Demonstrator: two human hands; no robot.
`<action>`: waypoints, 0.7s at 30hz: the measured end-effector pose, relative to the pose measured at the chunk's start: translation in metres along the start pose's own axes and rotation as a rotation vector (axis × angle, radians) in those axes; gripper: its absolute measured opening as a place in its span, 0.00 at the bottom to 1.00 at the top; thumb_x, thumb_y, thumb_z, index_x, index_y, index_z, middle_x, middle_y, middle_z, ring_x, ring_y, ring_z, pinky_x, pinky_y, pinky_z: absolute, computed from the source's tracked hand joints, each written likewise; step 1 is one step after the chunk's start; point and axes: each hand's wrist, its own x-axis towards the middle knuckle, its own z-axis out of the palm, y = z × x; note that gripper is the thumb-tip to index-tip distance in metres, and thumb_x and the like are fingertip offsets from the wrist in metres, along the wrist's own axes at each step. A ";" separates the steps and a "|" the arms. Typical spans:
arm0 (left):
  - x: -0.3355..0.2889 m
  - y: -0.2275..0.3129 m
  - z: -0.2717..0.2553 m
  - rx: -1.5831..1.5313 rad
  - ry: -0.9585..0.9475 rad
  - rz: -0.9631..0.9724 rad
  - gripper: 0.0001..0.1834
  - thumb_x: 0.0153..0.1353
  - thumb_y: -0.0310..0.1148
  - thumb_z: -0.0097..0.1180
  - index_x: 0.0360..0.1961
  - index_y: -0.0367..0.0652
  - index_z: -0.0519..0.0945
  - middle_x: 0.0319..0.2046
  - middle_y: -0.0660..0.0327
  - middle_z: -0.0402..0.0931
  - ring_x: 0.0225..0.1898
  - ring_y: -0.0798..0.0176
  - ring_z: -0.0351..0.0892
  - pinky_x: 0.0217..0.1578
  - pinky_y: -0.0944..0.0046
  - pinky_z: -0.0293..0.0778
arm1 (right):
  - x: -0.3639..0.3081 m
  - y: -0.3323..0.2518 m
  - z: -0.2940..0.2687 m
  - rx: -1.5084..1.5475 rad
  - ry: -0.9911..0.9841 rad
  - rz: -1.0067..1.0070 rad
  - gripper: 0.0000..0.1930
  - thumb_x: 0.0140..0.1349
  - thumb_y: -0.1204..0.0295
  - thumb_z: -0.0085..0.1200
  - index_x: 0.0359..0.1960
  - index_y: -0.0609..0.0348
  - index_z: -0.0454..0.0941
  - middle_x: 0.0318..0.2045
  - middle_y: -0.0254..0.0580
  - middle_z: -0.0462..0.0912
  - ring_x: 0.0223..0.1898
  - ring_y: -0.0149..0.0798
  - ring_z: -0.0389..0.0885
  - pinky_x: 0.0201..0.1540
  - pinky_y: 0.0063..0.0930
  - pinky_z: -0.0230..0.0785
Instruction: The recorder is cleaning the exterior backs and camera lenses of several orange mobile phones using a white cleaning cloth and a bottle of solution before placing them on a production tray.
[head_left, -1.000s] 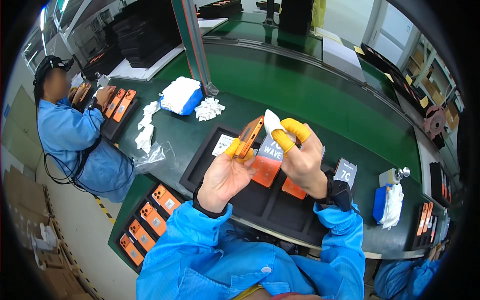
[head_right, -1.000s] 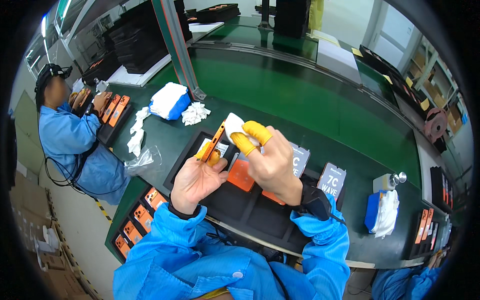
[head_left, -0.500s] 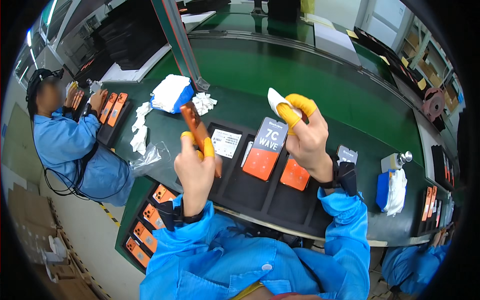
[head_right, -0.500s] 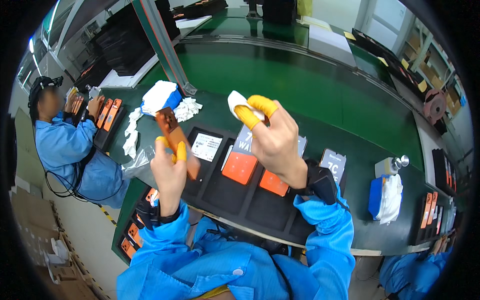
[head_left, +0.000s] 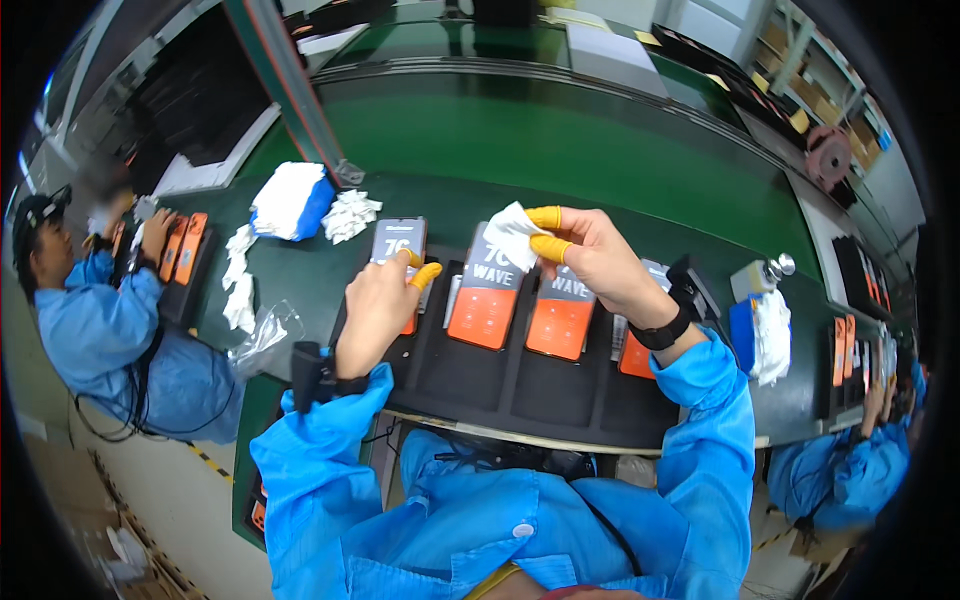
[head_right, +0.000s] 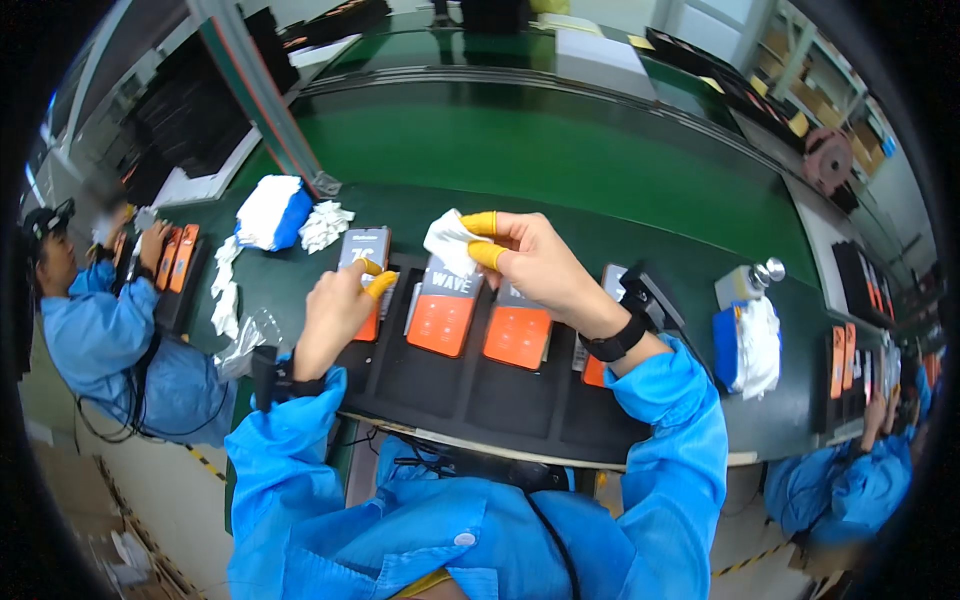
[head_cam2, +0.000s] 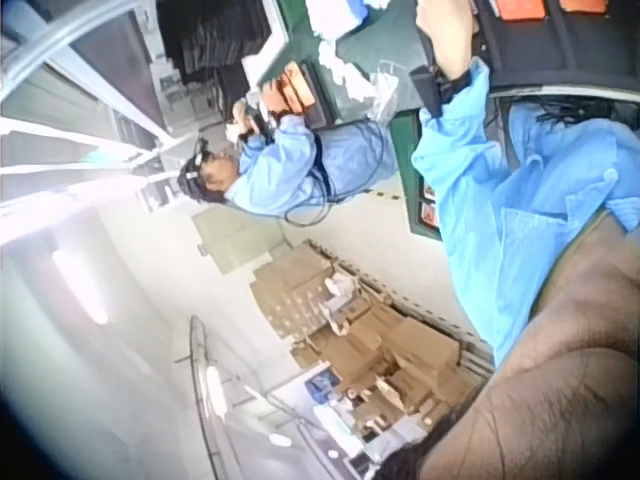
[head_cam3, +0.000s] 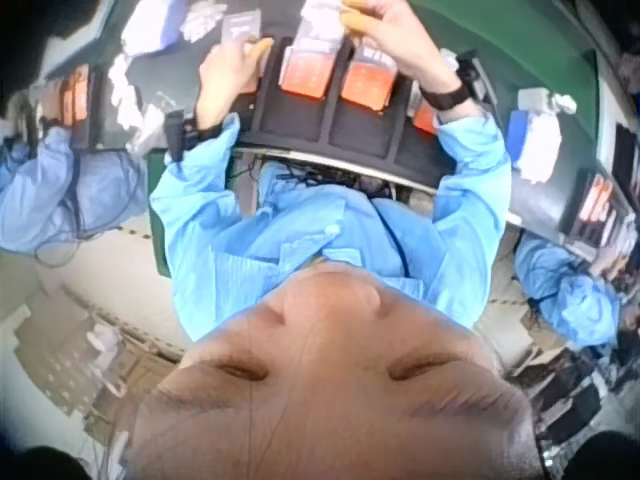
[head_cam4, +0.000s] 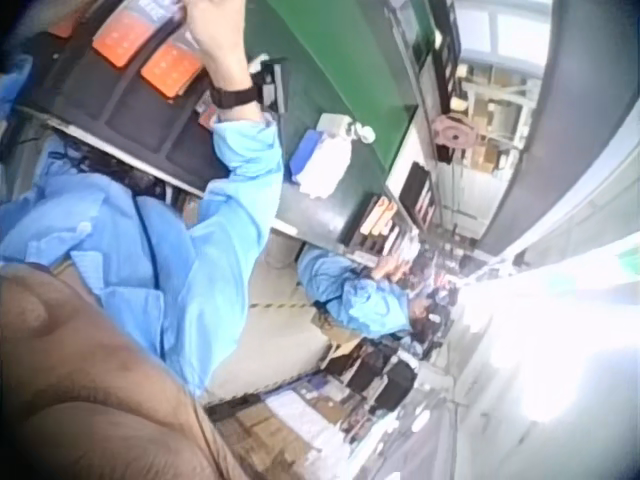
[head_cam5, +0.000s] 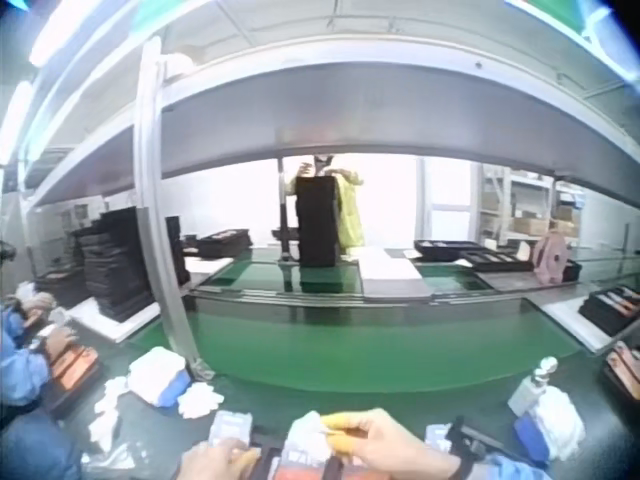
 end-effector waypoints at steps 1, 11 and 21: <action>-0.003 0.012 -0.015 -0.170 0.008 0.064 0.14 0.61 0.37 0.56 0.41 0.37 0.79 0.28 0.48 0.81 0.30 0.49 0.82 0.27 0.53 0.74 | -0.004 0.004 -0.006 0.107 -0.030 0.076 0.13 0.62 0.78 0.51 0.49 0.65 0.77 0.34 0.35 0.80 0.28 0.21 0.74 0.31 0.14 0.68; 0.031 0.103 0.012 -1.419 -0.823 0.349 0.16 0.65 0.26 0.50 0.54 0.38 0.72 0.50 0.59 0.75 0.51 0.66 0.73 0.52 0.67 0.69 | -0.077 0.028 -0.035 0.557 -0.030 0.160 0.13 0.63 0.72 0.54 0.48 0.62 0.76 0.39 0.36 0.81 0.38 0.26 0.79 0.37 0.18 0.73; 0.022 0.127 0.049 -1.462 -0.829 -0.076 0.11 0.64 0.28 0.53 0.47 0.38 0.72 0.40 0.57 0.78 0.45 0.65 0.77 0.50 0.67 0.73 | -0.102 0.064 -0.078 0.501 0.331 0.170 0.11 0.63 0.71 0.54 0.44 0.63 0.78 0.38 0.37 0.81 0.38 0.28 0.80 0.41 0.22 0.75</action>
